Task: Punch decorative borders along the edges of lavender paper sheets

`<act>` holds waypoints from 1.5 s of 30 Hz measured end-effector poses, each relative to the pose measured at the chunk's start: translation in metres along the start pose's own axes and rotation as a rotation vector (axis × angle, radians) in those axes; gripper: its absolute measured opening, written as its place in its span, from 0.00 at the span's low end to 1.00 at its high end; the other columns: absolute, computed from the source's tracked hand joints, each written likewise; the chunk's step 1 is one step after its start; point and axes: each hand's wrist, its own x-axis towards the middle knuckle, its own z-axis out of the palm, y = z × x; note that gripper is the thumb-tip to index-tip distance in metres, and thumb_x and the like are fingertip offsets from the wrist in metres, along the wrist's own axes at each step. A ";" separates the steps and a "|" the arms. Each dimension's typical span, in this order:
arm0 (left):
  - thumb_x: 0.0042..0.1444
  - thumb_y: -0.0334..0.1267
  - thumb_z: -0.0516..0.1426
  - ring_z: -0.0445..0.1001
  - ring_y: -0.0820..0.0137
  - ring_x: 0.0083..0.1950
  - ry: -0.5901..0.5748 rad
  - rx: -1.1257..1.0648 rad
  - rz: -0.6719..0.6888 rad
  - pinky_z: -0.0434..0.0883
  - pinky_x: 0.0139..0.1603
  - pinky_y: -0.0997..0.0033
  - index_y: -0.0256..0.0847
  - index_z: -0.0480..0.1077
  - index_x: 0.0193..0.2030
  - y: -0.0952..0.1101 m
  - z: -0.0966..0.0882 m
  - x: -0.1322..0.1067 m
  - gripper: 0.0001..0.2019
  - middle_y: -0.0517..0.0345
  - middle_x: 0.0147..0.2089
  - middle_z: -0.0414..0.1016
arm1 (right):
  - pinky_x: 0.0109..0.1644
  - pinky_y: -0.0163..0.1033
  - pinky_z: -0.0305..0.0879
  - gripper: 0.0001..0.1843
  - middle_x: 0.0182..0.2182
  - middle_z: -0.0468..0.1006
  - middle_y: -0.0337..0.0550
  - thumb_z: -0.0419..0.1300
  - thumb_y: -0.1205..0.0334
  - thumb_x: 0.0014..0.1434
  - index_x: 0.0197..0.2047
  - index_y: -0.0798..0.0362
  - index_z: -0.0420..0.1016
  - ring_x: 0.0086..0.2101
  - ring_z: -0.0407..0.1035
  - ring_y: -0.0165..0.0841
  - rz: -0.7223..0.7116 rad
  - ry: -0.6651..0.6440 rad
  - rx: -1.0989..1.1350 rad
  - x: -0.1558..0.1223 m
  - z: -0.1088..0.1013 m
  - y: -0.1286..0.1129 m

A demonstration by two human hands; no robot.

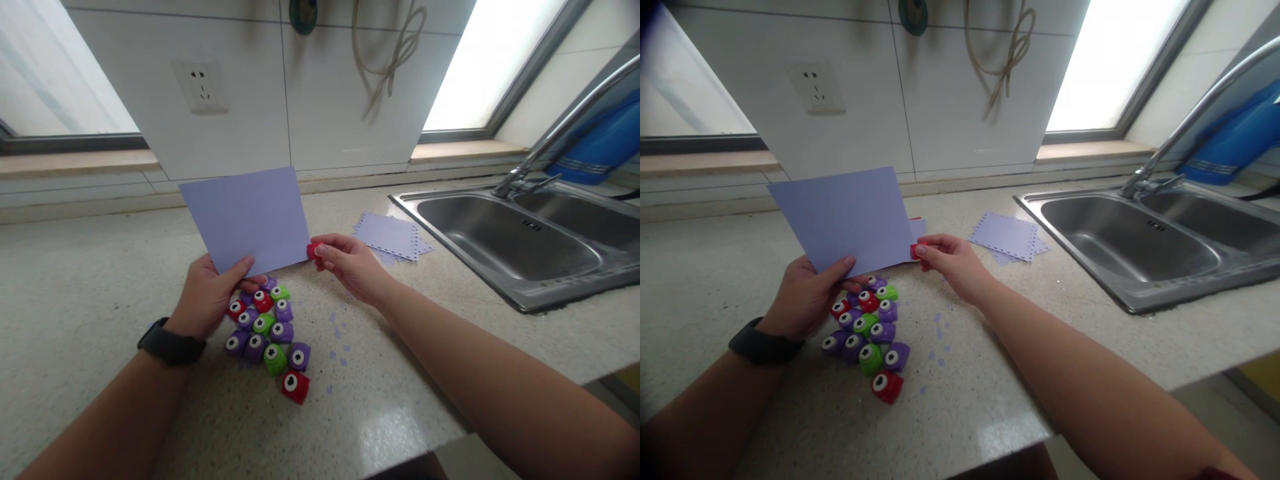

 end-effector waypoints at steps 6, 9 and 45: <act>0.54 0.41 0.72 0.84 0.62 0.28 -0.012 0.003 0.002 0.81 0.29 0.70 0.35 0.77 0.43 0.001 -0.001 -0.001 0.15 0.49 0.30 0.84 | 0.45 0.43 0.69 0.17 0.38 0.82 0.42 0.79 0.53 0.49 0.39 0.50 0.84 0.35 0.70 0.31 0.000 -0.037 -0.009 0.001 0.000 0.003; 0.54 0.42 0.72 0.83 0.62 0.27 -0.026 0.033 0.002 0.81 0.29 0.70 0.35 0.78 0.41 0.001 -0.001 0.000 0.15 0.48 0.30 0.84 | 0.46 0.43 0.70 0.16 0.38 0.82 0.41 0.79 0.54 0.50 0.39 0.50 0.83 0.35 0.70 0.31 0.010 -0.054 -0.013 0.001 0.000 0.005; 0.54 0.41 0.71 0.82 0.64 0.26 -0.036 0.054 -0.010 0.81 0.29 0.71 0.33 0.77 0.43 0.003 0.002 -0.001 0.15 0.52 0.28 0.82 | 0.47 0.42 0.68 0.15 0.36 0.79 0.41 0.78 0.56 0.51 0.39 0.52 0.83 0.36 0.70 0.31 0.069 -0.103 0.021 0.000 0.001 0.003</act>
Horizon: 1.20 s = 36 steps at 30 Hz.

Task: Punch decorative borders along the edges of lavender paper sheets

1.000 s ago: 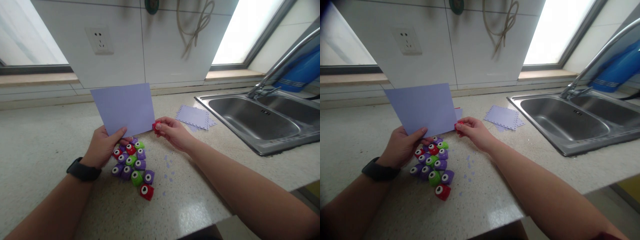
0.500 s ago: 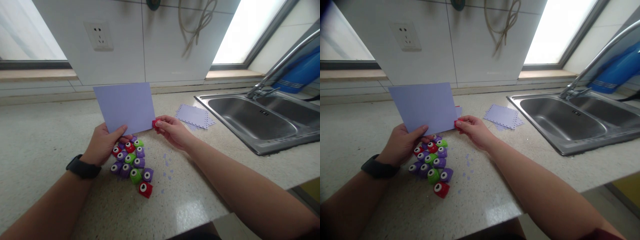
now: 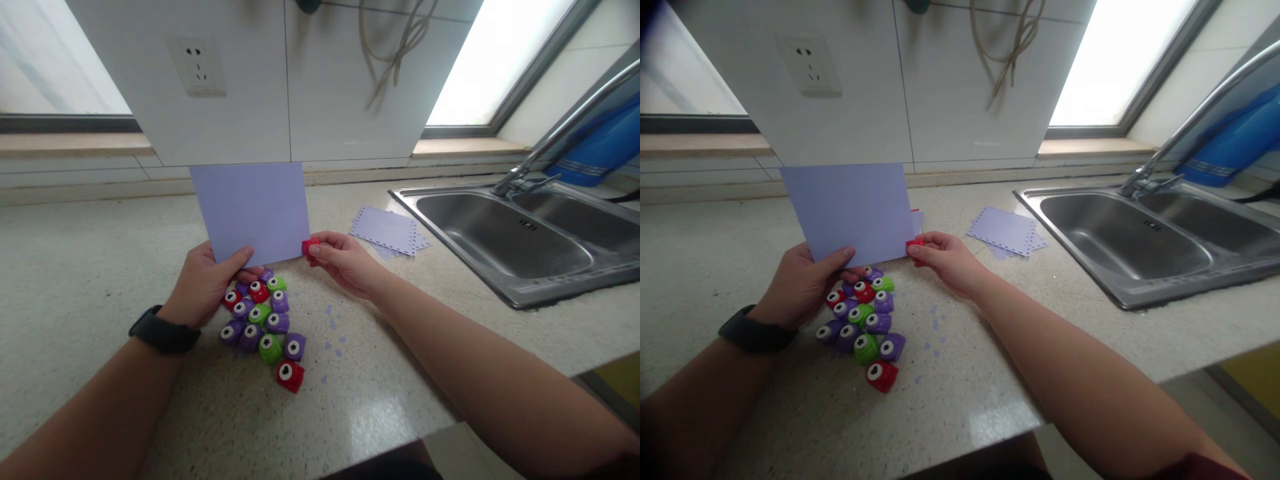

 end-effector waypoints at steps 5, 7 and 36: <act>0.54 0.41 0.71 0.82 0.64 0.27 0.005 0.006 0.007 0.81 0.30 0.71 0.34 0.77 0.43 0.000 0.000 0.000 0.15 0.50 0.28 0.83 | 0.44 0.42 0.69 0.15 0.36 0.79 0.41 0.79 0.56 0.50 0.38 0.51 0.82 0.35 0.69 0.31 -0.010 0.012 -0.020 0.000 0.000 0.000; 0.54 0.41 0.71 0.82 0.64 0.26 0.009 0.004 0.004 0.81 0.29 0.71 0.34 0.77 0.42 -0.001 0.000 0.000 0.15 0.51 0.28 0.82 | 0.44 0.42 0.69 0.15 0.37 0.80 0.41 0.79 0.56 0.50 0.38 0.51 0.82 0.35 0.69 0.31 -0.012 0.012 -0.021 0.001 0.000 0.001; 0.57 0.38 0.69 0.83 0.66 0.26 -0.012 -0.010 -0.007 0.81 0.29 0.73 0.35 0.76 0.44 0.003 0.001 -0.001 0.12 0.53 0.28 0.82 | 0.41 0.39 0.68 0.16 0.35 0.79 0.40 0.80 0.58 0.49 0.38 0.54 0.84 0.33 0.69 0.29 -0.005 -0.006 -0.002 0.002 -0.001 0.002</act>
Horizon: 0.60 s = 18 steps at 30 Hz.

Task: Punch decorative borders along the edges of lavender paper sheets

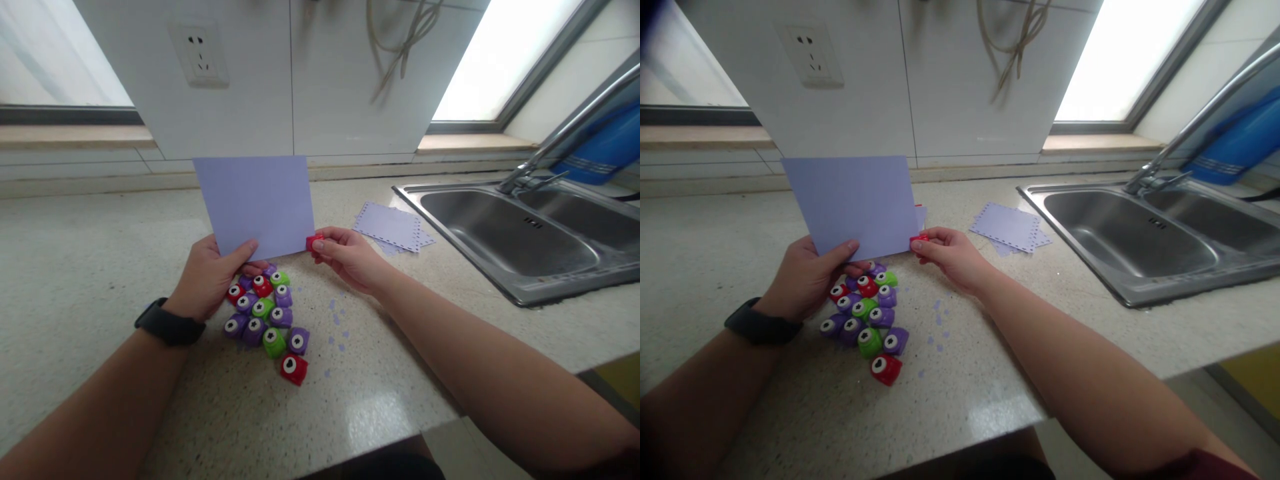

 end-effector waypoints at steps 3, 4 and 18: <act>0.58 0.38 0.69 0.83 0.66 0.27 -0.001 0.000 0.001 0.81 0.29 0.74 0.35 0.76 0.45 0.000 0.000 0.000 0.12 0.52 0.28 0.83 | 0.42 0.39 0.68 0.15 0.35 0.80 0.40 0.79 0.58 0.50 0.38 0.54 0.84 0.33 0.70 0.29 -0.008 -0.001 0.005 0.000 0.000 0.000; 0.58 0.38 0.69 0.83 0.66 0.26 -0.003 0.000 0.004 0.81 0.29 0.75 0.35 0.76 0.45 0.001 0.000 -0.001 0.12 0.52 0.28 0.83 | 0.42 0.39 0.68 0.15 0.35 0.80 0.40 0.79 0.58 0.50 0.38 0.54 0.84 0.33 0.70 0.29 -0.008 0.000 0.006 0.000 0.000 0.000; 0.59 0.38 0.68 0.84 0.65 0.28 -0.020 0.015 0.001 0.82 0.30 0.74 0.34 0.75 0.46 0.002 0.000 -0.001 0.13 0.51 0.29 0.83 | 0.41 0.39 0.69 0.18 0.33 0.81 0.39 0.80 0.56 0.48 0.37 0.54 0.81 0.32 0.72 0.28 0.000 0.013 -0.018 -0.001 0.000 -0.001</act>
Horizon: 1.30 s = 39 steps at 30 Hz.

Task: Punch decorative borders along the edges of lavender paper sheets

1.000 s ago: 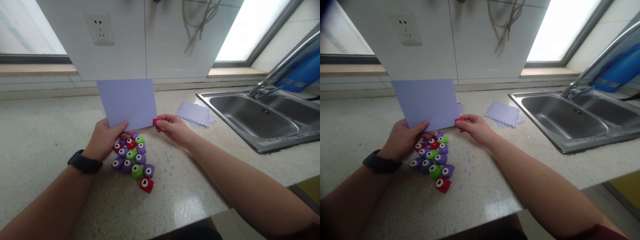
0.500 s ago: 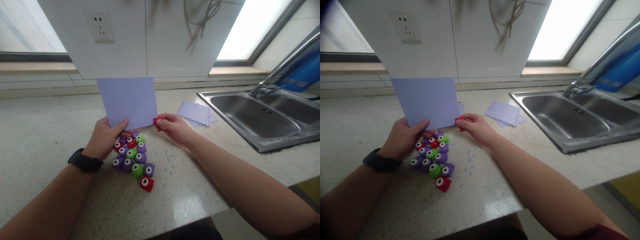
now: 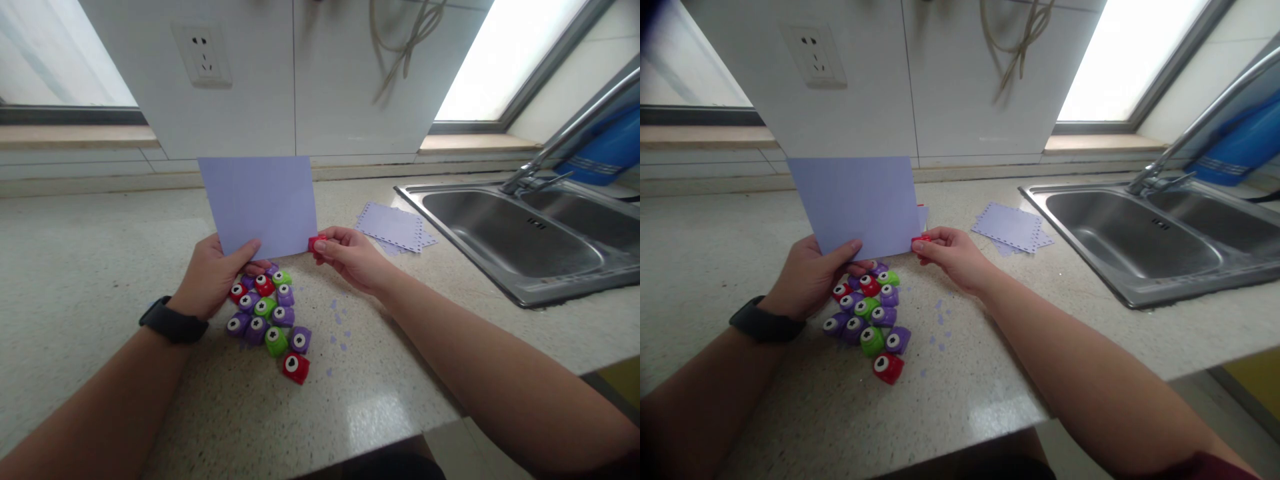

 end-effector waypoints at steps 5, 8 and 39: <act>0.59 0.39 0.68 0.85 0.62 0.29 -0.002 0.020 0.003 0.83 0.30 0.70 0.36 0.75 0.45 -0.001 0.000 0.001 0.12 0.52 0.29 0.83 | 0.41 0.39 0.70 0.19 0.33 0.81 0.39 0.81 0.55 0.48 0.36 0.54 0.80 0.32 0.72 0.28 -0.006 0.000 -0.024 0.000 0.000 -0.002; 0.59 0.40 0.68 0.85 0.62 0.29 -0.001 0.028 -0.001 0.84 0.31 0.69 0.36 0.75 0.45 -0.001 0.000 0.001 0.13 0.51 0.30 0.83 | 0.40 0.39 0.70 0.19 0.32 0.80 0.39 0.81 0.54 0.48 0.36 0.54 0.80 0.31 0.71 0.28 -0.007 -0.014 -0.041 -0.001 0.001 -0.003; 0.58 0.40 0.69 0.84 0.64 0.29 -0.019 0.013 -0.016 0.82 0.31 0.72 0.36 0.76 0.44 0.001 0.001 -0.002 0.13 0.51 0.30 0.84 | 0.34 0.38 0.67 0.21 0.29 0.80 0.37 0.81 0.53 0.46 0.34 0.54 0.78 0.27 0.71 0.27 -0.027 0.004 -0.086 -0.003 0.002 -0.004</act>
